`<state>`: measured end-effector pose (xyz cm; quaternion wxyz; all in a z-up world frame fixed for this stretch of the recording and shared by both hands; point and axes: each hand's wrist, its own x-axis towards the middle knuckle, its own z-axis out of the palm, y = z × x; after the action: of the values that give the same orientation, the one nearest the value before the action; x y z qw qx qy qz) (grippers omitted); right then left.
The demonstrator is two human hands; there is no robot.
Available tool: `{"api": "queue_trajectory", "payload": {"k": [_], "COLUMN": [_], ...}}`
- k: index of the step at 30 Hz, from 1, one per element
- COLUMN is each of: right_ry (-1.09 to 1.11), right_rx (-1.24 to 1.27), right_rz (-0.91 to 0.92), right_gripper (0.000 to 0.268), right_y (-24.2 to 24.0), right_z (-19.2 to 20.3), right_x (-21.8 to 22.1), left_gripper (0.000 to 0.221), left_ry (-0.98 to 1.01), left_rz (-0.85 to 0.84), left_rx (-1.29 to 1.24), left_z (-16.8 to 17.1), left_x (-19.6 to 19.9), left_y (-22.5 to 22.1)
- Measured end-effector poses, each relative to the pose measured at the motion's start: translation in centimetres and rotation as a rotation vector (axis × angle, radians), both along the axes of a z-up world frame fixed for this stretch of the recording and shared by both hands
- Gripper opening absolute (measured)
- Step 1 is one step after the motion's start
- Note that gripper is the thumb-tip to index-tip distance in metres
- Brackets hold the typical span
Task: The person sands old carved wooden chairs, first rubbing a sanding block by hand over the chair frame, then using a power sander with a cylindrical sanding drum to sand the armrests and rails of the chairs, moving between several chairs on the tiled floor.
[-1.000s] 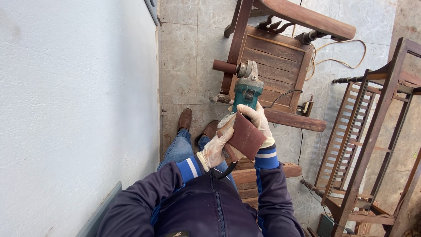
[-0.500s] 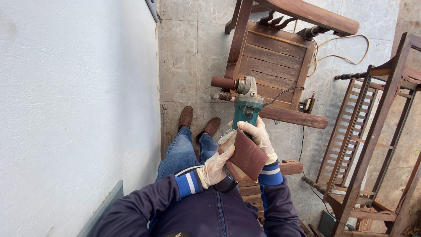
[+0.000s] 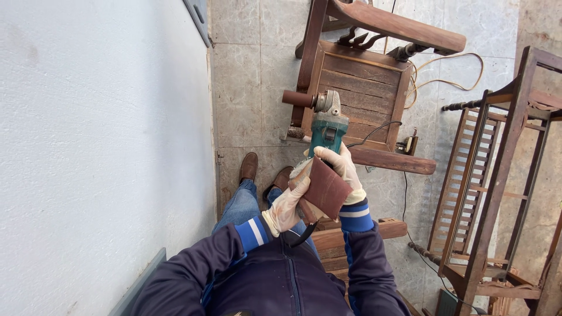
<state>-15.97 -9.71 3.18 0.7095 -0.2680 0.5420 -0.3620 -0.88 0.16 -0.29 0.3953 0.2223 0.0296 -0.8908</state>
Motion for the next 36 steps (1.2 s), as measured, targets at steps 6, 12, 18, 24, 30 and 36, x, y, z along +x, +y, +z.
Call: {"api": "queue_trajectory", "payload": {"k": [6,12,18,24,30,36], "right_ry": [-0.017,-0.002,-0.060,-0.020,0.015,-0.007], "right_rx": [-0.002,0.030,0.019,0.010,0.064,0.077], "right_rz": [-0.043,-0.059,-0.067,-0.057,0.000,0.030], "right_gripper": [0.047,0.043,0.042,0.044,0.047,0.046], "right_y": [-1.1,-1.3,-1.1,-0.2,2.6,3.8], "right_z": [-3.7,-4.8,-4.0,-2.1,0.5,0.2], "right_x": [-0.8,-0.8,-0.9,-0.4,-0.2,-0.9], "left_gripper": [0.066,0.067,0.068,0.067,0.063,0.060], "left_ry": [0.000,-0.068,-0.039,-0.040,-0.039,0.009], "left_rz": [0.019,-0.001,0.001,-0.025,0.090,-0.030], "left_rx": [-0.022,-0.012,-0.032,0.079,0.087,0.047], "left_z": [-2.7,-3.0,-2.3,-3.0,0.0,1.5], "left_x": [-0.1,0.1,-0.5,-0.2,-0.5,0.0], "left_y": [-1.0,-1.1,-1.4,0.1,3.0,3.7]}}
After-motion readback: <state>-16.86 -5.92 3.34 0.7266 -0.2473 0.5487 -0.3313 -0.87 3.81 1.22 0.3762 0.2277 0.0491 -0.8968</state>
